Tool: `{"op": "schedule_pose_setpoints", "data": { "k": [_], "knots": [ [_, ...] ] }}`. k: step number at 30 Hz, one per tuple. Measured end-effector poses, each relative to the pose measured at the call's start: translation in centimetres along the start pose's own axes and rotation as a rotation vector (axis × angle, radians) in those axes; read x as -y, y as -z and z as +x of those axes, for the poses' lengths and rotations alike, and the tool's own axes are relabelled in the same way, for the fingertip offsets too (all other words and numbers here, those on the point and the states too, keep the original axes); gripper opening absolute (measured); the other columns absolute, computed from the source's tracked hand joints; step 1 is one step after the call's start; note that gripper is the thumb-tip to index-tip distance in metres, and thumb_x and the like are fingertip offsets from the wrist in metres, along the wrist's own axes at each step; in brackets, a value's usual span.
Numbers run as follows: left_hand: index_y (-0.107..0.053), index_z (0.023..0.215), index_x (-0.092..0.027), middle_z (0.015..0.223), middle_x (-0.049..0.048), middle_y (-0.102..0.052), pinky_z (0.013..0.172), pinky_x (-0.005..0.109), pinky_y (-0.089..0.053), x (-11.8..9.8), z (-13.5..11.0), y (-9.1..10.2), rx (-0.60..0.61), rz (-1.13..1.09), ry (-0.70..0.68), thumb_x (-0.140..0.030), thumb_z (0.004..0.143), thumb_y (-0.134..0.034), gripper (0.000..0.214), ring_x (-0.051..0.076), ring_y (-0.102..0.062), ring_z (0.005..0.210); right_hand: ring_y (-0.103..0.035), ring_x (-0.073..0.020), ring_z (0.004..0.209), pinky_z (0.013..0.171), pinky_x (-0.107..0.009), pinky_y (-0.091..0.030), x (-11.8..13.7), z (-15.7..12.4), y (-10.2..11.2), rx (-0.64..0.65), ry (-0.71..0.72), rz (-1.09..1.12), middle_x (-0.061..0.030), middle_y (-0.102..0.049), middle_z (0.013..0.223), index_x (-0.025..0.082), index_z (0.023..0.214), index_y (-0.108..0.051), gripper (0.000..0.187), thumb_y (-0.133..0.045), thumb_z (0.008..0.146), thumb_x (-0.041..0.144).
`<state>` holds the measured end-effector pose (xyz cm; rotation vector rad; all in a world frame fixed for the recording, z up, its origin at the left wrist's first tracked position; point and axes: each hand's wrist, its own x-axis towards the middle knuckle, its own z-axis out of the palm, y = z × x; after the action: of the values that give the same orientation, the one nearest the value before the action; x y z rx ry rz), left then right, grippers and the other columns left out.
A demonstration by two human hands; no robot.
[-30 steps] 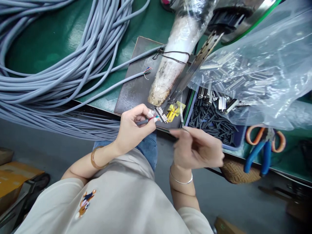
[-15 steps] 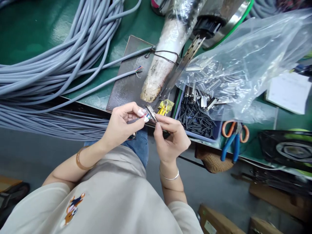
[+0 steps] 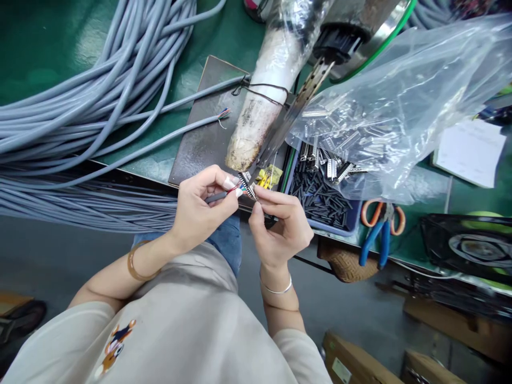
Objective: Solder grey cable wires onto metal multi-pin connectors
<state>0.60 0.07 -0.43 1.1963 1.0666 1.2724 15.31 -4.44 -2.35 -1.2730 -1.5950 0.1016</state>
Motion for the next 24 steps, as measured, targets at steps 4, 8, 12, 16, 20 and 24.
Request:
{"op": "schedule_pose_setpoints", "data": {
  "k": [4, 8, 12, 16, 20, 24],
  "knots": [
    [-0.059, 0.071, -0.017, 0.075, -0.0001, -0.069, 0.059, 0.016, -0.053, 0.07, 0.09, -0.28, -0.014, 0.006, -0.039, -0.018, 0.077, -0.075, 0.016, 0.008, -0.066, 0.066, -0.078, -0.0185, 0.093, 0.080, -0.035, -0.065, -0.19, 0.12, -0.08, 0.002, 0.004, -0.005, -0.0022, -0.081, 0.105, 0.025, 0.093, -0.062, 0.021, -0.073, 0.087, 0.007],
    [-0.059, 0.072, -0.017, 0.073, -0.0013, -0.067, 0.057, 0.015, -0.051, 0.14, 0.18, -0.45, -0.022, 0.032, -0.056, -0.018, 0.078, -0.074, 0.016, 0.007, -0.063, 0.063, -0.078, -0.0181, 0.091, 0.078, -0.034, -0.065, -0.27, 0.30, -0.13, 0.007, 0.003, -0.006, -0.0024, -0.080, 0.106, 0.025, 0.093, -0.062, 0.021, -0.073, 0.087, 0.008],
    [-0.059, 0.071, -0.017, 0.073, -0.0015, -0.067, 0.056, 0.015, -0.049, 0.10, 0.21, -0.55, -0.039, 0.052, -0.101, -0.018, 0.078, -0.073, 0.015, 0.006, -0.060, 0.061, -0.078, -0.0173, 0.091, 0.077, -0.032, -0.066, -0.07, 0.60, -0.06, -0.004, 0.034, -0.032, -0.0033, -0.081, 0.107, 0.024, 0.092, -0.063, 0.022, -0.075, 0.086, 0.007],
    [-0.059, 0.071, -0.017, 0.074, -0.0012, -0.067, 0.058, 0.016, -0.050, -0.03, 0.23, -0.41, -0.022, 0.042, -0.079, -0.021, 0.078, -0.074, 0.017, 0.007, -0.061, 0.063, -0.078, -0.0166, 0.090, 0.075, -0.030, -0.066, -0.05, 0.39, 0.05, -0.002, 0.081, -0.096, -0.0036, -0.081, 0.109, 0.024, 0.091, -0.062, 0.022, -0.076, 0.085, 0.008],
    [-0.057, 0.071, -0.017, 0.074, -0.0002, -0.068, 0.057, 0.016, -0.051, -0.25, 0.22, -0.17, 0.044, 0.062, 0.009, -0.019, 0.076, -0.073, 0.017, 0.007, -0.062, 0.063, -0.078, -0.0154, 0.087, 0.075, -0.029, -0.065, -0.21, 0.03, 0.15, 0.000, 0.080, -0.121, -0.0023, -0.081, 0.105, 0.024, 0.091, -0.060, 0.021, -0.074, 0.086, 0.009],
    [-0.057, 0.071, -0.017, 0.075, -0.0002, -0.068, 0.056, 0.014, -0.050, -0.45, 0.16, -0.18, 0.047, 0.070, -0.001, -0.018, 0.078, -0.071, 0.016, 0.006, -0.060, 0.061, -0.076, -0.0137, 0.085, 0.076, -0.027, -0.063, -0.10, 0.32, 0.18, 0.008, 0.057, -0.103, -0.0005, -0.081, 0.099, 0.024, 0.092, -0.061, 0.021, -0.074, 0.086, 0.008]
  ]
}}
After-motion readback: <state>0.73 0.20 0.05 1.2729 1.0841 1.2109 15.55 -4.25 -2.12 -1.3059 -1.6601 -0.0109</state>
